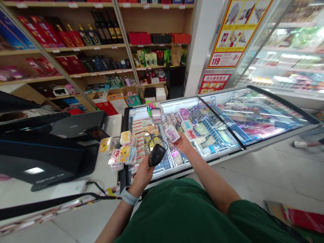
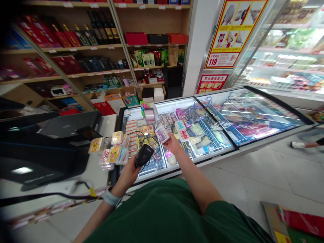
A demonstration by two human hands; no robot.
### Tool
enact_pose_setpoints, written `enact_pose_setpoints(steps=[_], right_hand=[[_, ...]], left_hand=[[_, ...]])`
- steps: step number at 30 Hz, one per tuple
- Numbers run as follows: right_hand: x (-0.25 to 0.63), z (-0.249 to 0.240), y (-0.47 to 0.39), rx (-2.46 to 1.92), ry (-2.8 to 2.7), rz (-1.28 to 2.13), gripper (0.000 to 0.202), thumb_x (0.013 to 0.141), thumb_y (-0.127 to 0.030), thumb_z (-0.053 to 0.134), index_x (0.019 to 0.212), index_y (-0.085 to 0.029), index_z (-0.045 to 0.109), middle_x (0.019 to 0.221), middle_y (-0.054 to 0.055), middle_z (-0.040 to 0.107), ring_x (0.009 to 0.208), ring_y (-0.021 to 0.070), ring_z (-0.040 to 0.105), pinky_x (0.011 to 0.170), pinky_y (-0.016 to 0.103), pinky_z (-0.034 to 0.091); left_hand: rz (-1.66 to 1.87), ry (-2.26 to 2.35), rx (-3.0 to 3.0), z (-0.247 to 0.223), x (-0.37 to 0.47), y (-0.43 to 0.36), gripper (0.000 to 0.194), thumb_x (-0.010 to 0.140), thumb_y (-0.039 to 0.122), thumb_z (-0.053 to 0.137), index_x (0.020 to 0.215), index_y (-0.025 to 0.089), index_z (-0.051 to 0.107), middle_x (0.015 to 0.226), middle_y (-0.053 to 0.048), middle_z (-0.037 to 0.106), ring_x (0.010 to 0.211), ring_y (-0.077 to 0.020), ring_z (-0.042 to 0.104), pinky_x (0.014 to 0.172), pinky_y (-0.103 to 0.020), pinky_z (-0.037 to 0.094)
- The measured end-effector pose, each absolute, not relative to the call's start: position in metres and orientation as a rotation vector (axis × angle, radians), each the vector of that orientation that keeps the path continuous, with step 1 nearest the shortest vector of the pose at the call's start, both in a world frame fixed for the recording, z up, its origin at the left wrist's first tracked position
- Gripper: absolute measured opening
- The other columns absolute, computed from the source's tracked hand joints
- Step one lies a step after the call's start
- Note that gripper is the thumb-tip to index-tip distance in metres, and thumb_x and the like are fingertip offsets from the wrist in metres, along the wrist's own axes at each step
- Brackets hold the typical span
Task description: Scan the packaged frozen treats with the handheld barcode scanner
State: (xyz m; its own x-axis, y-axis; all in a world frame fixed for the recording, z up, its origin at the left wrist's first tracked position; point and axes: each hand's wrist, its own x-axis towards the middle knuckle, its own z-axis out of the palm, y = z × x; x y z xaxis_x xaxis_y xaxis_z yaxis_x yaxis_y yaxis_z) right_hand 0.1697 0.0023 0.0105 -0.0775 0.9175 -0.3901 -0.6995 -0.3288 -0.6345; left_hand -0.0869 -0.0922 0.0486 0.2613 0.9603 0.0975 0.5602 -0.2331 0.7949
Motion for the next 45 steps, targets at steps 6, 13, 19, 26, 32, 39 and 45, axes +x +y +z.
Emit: enact_pose_setpoints(steps=[6, 13, 19, 26, 32, 39, 45], right_hand=[[0.177, 0.007, -0.007, -0.857, -0.327, 1.675, 0.028, 0.086, -0.036, 0.052, 0.104, -0.017, 0.060, 0.091, 0.007, 0.073, 0.083, 0.0208, 0.070, 0.072, 0.034, 0.058], [0.167, 0.007, -0.009, -0.858, -0.341, 1.693, 0.026, 0.087, -0.035, 0.049, 0.103, -0.018, 0.060, 0.090, 0.006, 0.073, 0.083, 0.0202, 0.070, 0.073, 0.034, 0.058], [0.156, 0.013, -0.012, -0.860, -0.307, 1.712, 0.023, 0.087, -0.032, 0.048, 0.100, -0.017, 0.061, 0.086, 0.006, 0.073, 0.078, 0.0199, 0.070, 0.070, 0.033, 0.058], [0.151, 0.018, -0.013, -0.853, -0.285, 1.718, 0.023, 0.088, -0.031, 0.048, 0.099, -0.016, 0.061, 0.086, 0.005, 0.073, 0.073, 0.0193, 0.069, 0.064, 0.031, 0.058], [0.150, 0.019, -0.014, -0.846, -0.316, 1.720, 0.024, 0.087, -0.031, 0.049, 0.101, -0.017, 0.061, 0.087, 0.006, 0.073, 0.074, 0.0190, 0.070, 0.065, 0.031, 0.058], [0.151, 0.019, -0.013, -0.833, -0.327, 1.712, 0.024, 0.088, -0.030, 0.048, 0.102, -0.016, 0.061, 0.088, 0.006, 0.074, 0.075, 0.0195, 0.070, 0.065, 0.031, 0.058], [0.153, 0.015, -0.011, -0.838, -0.329, 1.722, 0.023, 0.088, -0.030, 0.048, 0.101, -0.017, 0.060, 0.085, 0.006, 0.074, 0.072, 0.0199, 0.070, 0.063, 0.031, 0.058]], left_hand=[[0.749, 1.318, 1.934, 0.058, -0.071, -0.095, 0.050, 0.078, 0.011, 0.053, 0.128, 0.014, 0.048, 0.119, -0.014, 0.062, 0.114, -0.0268, 0.058, 0.100, -0.046, 0.045], [0.752, 1.326, 1.934, 0.063, -0.071, -0.095, 0.051, 0.078, 0.010, 0.053, 0.128, 0.014, 0.048, 0.119, -0.015, 0.063, 0.114, -0.0273, 0.058, 0.099, -0.046, 0.045], [0.774, 1.315, 1.926, 0.060, -0.076, -0.094, 0.050, 0.078, 0.009, 0.052, 0.127, 0.014, 0.049, 0.118, -0.014, 0.063, 0.113, -0.0265, 0.058, 0.099, -0.046, 0.045], [0.743, 1.315, 1.941, 0.060, -0.079, -0.094, 0.051, 0.078, 0.009, 0.052, 0.129, 0.014, 0.047, 0.119, -0.014, 0.062, 0.114, -0.0263, 0.058, 0.098, -0.044, 0.045], [0.724, 1.330, 1.942, 0.063, -0.080, -0.094, 0.050, 0.079, 0.010, 0.052, 0.128, 0.013, 0.047, 0.118, -0.015, 0.063, 0.112, -0.0266, 0.058, 0.097, -0.043, 0.046], [0.708, 1.338, 1.973, 0.060, -0.080, -0.095, 0.047, 0.079, 0.009, 0.052, 0.126, 0.013, 0.048, 0.114, -0.014, 0.063, 0.108, -0.0259, 0.060, 0.094, -0.042, 0.047], [0.676, 1.368, 1.978, 0.059, -0.078, -0.095, 0.047, 0.080, 0.008, 0.051, 0.126, 0.014, 0.048, 0.114, -0.013, 0.063, 0.107, -0.0254, 0.059, 0.093, -0.043, 0.047]])
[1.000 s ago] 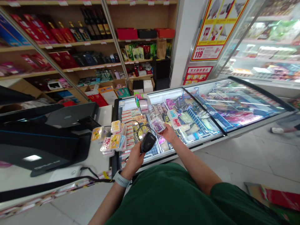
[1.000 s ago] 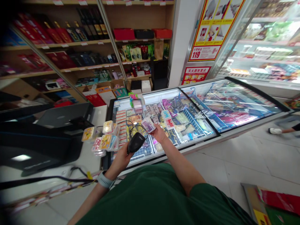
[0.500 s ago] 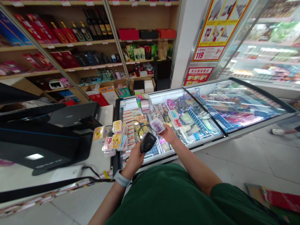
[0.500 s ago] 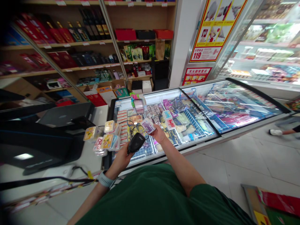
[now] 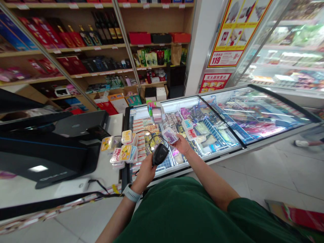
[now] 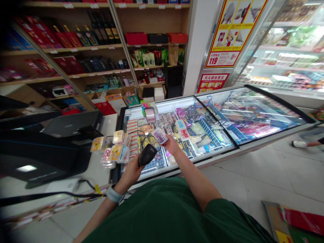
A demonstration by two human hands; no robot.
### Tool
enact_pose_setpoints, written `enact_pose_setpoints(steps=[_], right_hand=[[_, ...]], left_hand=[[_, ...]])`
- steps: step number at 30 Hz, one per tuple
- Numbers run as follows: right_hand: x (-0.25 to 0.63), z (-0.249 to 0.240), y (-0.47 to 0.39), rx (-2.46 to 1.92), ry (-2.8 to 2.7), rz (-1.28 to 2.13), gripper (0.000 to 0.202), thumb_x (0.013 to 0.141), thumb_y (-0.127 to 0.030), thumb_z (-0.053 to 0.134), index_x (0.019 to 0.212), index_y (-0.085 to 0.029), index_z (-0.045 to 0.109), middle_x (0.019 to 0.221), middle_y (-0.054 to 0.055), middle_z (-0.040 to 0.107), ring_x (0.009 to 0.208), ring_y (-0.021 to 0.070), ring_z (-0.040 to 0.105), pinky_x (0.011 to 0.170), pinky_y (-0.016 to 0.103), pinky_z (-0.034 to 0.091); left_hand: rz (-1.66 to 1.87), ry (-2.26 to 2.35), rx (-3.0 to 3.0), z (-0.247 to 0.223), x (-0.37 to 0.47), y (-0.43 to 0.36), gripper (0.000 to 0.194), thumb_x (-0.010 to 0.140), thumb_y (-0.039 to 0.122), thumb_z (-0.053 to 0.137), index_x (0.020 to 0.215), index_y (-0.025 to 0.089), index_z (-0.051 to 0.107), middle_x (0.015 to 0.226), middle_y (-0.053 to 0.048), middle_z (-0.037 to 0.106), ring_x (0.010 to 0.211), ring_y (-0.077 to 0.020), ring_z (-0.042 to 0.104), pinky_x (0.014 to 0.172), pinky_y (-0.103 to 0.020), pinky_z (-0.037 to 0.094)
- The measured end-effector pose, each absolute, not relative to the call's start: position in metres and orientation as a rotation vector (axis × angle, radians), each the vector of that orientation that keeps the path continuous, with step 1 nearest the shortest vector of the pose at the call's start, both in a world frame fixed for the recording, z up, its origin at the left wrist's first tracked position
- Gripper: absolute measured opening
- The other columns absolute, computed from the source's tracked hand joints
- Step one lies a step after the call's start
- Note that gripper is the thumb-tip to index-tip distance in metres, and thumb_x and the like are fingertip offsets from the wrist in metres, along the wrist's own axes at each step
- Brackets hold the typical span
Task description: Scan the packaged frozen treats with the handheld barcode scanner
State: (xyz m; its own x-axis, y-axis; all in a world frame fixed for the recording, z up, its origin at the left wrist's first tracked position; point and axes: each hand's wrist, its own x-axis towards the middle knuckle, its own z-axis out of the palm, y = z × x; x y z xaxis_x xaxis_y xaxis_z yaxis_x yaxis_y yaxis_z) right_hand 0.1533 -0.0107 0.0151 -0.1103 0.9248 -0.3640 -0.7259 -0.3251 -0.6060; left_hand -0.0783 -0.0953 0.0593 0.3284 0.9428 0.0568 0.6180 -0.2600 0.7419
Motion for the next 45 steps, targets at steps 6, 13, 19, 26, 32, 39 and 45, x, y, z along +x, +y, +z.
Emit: enact_pose_setpoints(steps=[6, 13, 19, 26, 32, 39, 45], right_hand=[[0.153, 0.014, -0.011, -0.830, -0.347, 1.726, 0.024, 0.087, -0.030, 0.048, 0.102, -0.016, 0.061, 0.086, 0.007, 0.074, 0.074, 0.0203, 0.070, 0.063, 0.031, 0.057], [0.163, 0.007, -0.006, -0.950, -0.377, 1.594, 0.023, 0.082, -0.037, 0.058, 0.095, -0.019, 0.061, 0.085, 0.005, 0.072, 0.075, 0.0186, 0.068, 0.067, 0.031, 0.056], [0.217, -0.012, -0.015, -1.461, -0.845, 0.843, 0.048, 0.073, -0.049, 0.065, 0.110, -0.020, 0.061, 0.109, 0.008, 0.065, 0.093, 0.0208, 0.062, 0.082, 0.036, 0.051], [0.271, -0.044, -0.021, -1.885, -1.252, 0.072, 0.034, 0.079, -0.041, 0.056, 0.103, -0.017, 0.056, 0.105, 0.012, 0.056, 0.107, 0.0275, 0.050, 0.095, 0.045, 0.043], [0.271, -0.068, -0.003, -1.989, -1.392, -0.015, 0.025, 0.082, -0.037, 0.053, 0.096, -0.017, 0.053, 0.106, 0.013, 0.052, 0.106, 0.0277, 0.049, 0.093, 0.043, 0.043], [0.254, -0.065, -0.005, -2.010, -1.515, -0.213, 0.037, 0.084, -0.043, 0.054, 0.108, -0.014, 0.056, 0.135, 0.019, 0.042, 0.126, 0.0349, 0.037, 0.102, 0.053, 0.031], [0.187, -0.035, 0.035, -1.715, -1.849, 0.174, 0.034, 0.090, -0.032, 0.046, 0.116, -0.015, 0.058, 0.119, 0.015, 0.059, 0.115, 0.0257, 0.051, 0.101, 0.040, 0.037]], left_hand=[[0.719, 1.378, 1.961, 0.057, -0.078, -0.094, 0.046, 0.079, 0.011, 0.053, 0.125, 0.012, 0.048, 0.116, -0.015, 0.062, 0.109, -0.0268, 0.059, 0.095, -0.045, 0.046], [0.708, 1.370, 1.943, 0.052, -0.081, -0.093, 0.050, 0.080, 0.012, 0.052, 0.130, 0.012, 0.044, 0.118, -0.016, 0.062, 0.112, -0.0272, 0.058, 0.097, -0.046, 0.045], [0.726, 1.364, 1.907, 0.048, -0.086, -0.092, 0.047, 0.081, 0.015, 0.052, 0.128, 0.012, 0.047, 0.123, -0.017, 0.060, 0.117, -0.0277, 0.056, 0.099, -0.046, 0.044], [0.738, 1.351, 1.866, 0.045, -0.088, -0.093, 0.048, 0.080, 0.014, 0.053, 0.127, 0.013, 0.048, 0.122, -0.015, 0.061, 0.115, -0.0274, 0.058, 0.098, -0.045, 0.045], [0.738, 1.342, 1.863, 0.045, -0.090, -0.093, 0.047, 0.081, 0.014, 0.053, 0.128, 0.014, 0.047, 0.123, -0.015, 0.062, 0.115, -0.0265, 0.058, 0.099, -0.045, 0.045], [0.816, 1.362, 1.769, 0.046, -0.097, -0.100, 0.048, 0.080, 0.014, 0.054, 0.128, 0.014, 0.048, 0.126, -0.015, 0.060, 0.118, -0.0264, 0.056, 0.103, -0.046, 0.041], [0.922, 1.408, 1.641, 0.049, -0.103, -0.106, 0.044, 0.081, 0.018, 0.055, 0.125, 0.013, 0.050, 0.121, -0.015, 0.062, 0.115, -0.0263, 0.057, 0.101, -0.044, 0.043]])
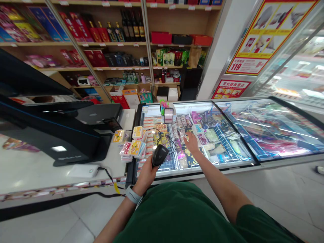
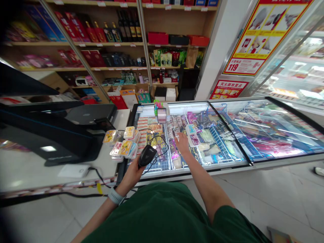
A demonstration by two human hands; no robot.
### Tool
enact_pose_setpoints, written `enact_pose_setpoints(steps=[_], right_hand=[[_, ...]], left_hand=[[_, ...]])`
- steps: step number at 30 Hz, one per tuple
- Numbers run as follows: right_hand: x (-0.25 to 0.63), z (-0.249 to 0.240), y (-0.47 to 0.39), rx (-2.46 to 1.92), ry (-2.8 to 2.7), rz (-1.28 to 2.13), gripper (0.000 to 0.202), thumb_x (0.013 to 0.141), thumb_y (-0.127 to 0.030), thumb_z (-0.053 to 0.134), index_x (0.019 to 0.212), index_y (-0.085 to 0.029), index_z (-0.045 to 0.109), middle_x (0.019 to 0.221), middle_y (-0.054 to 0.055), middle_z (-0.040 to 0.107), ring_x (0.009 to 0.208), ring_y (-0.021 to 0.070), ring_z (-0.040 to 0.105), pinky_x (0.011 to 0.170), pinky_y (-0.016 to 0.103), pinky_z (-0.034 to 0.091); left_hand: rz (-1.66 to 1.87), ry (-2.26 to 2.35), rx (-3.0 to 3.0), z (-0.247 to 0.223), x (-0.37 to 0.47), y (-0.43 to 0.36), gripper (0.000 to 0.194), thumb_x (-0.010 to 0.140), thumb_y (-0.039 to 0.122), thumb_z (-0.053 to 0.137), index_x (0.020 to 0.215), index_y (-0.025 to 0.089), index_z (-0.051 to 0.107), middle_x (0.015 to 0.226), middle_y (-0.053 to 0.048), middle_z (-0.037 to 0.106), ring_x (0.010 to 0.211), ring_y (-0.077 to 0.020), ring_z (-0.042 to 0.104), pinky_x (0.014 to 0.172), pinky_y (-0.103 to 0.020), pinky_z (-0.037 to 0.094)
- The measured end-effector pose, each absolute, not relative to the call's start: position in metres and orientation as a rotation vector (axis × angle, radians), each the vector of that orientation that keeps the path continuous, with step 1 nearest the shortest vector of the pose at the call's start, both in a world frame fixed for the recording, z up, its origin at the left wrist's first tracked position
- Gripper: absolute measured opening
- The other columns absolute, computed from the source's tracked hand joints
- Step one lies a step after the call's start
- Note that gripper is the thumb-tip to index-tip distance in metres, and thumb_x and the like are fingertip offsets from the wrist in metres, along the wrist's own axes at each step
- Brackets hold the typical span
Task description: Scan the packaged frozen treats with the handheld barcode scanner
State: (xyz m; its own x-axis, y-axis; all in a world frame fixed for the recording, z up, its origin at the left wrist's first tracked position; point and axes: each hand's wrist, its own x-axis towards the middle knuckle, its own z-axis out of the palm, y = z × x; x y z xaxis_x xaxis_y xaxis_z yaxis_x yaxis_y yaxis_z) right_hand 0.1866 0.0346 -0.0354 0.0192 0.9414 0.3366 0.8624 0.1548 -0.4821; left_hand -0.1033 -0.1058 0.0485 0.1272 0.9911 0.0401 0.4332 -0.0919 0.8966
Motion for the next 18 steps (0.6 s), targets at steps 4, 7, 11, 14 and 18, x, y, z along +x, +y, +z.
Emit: enact_pose_setpoints(steps=[4, 7, 11, 14, 18], right_hand=[[0.110, -0.007, 0.075, -1.466, -2.120, 0.467, 0.034, 0.090, -0.030, 0.047, 0.119, -0.016, 0.059, 0.119, 0.012, 0.061, 0.114, 0.0230, 0.053, 0.103, 0.036, 0.037], [0.050, 0.012, 0.102, -1.288, -2.253, 0.588, 0.039, 0.088, -0.031, 0.055, 0.126, -0.019, 0.056, 0.129, 0.011, 0.058, 0.125, 0.0232, 0.047, 0.108, 0.037, 0.031], [-0.016, 0.028, 0.127, -1.251, -2.368, 0.680, 0.057, 0.083, -0.037, 0.064, 0.134, -0.016, 0.049, 0.137, 0.013, 0.051, 0.129, 0.0251, 0.044, 0.109, 0.037, 0.031], [-0.051, 0.033, 0.136, -1.380, -2.360, 0.773, 0.078, 0.076, -0.049, 0.069, 0.138, -0.010, 0.042, 0.140, 0.020, 0.047, 0.129, 0.0308, 0.045, 0.106, 0.038, 0.035], [-0.078, 0.031, 0.140, -1.619, -2.320, 0.865, 0.100, 0.058, -0.062, 0.077, 0.135, -0.008, 0.043, 0.135, 0.023, 0.051, 0.121, 0.0341, 0.052, 0.096, 0.037, 0.042]], left_hand=[[0.971, 1.470, 1.599, 0.050, -0.111, -0.109, 0.047, 0.081, 0.018, 0.055, 0.128, 0.014, 0.048, 0.124, -0.014, 0.061, 0.119, -0.0259, 0.055, 0.104, -0.044, 0.041], [0.986, 1.524, 1.575, 0.049, -0.118, -0.111, 0.048, 0.080, 0.018, 0.056, 0.128, 0.015, 0.048, 0.123, -0.013, 0.062, 0.118, -0.0253, 0.056, 0.103, -0.043, 0.041], [1.023, 1.572, 1.542, 0.049, -0.123, -0.116, 0.050, 0.079, 0.017, 0.057, 0.128, 0.016, 0.049, 0.122, -0.012, 0.063, 0.116, -0.0250, 0.058, 0.102, -0.042, 0.043], [1.045, 1.596, 1.516, 0.051, -0.127, -0.118, 0.050, 0.079, 0.016, 0.056, 0.128, 0.015, 0.049, 0.123, -0.013, 0.062, 0.118, -0.0253, 0.057, 0.103, -0.042, 0.042], [1.061, 1.603, 1.510, 0.055, -0.131, -0.118, 0.047, 0.079, 0.013, 0.054, 0.126, 0.014, 0.050, 0.124, -0.015, 0.061, 0.119, -0.0256, 0.055, 0.104, -0.044, 0.041]])
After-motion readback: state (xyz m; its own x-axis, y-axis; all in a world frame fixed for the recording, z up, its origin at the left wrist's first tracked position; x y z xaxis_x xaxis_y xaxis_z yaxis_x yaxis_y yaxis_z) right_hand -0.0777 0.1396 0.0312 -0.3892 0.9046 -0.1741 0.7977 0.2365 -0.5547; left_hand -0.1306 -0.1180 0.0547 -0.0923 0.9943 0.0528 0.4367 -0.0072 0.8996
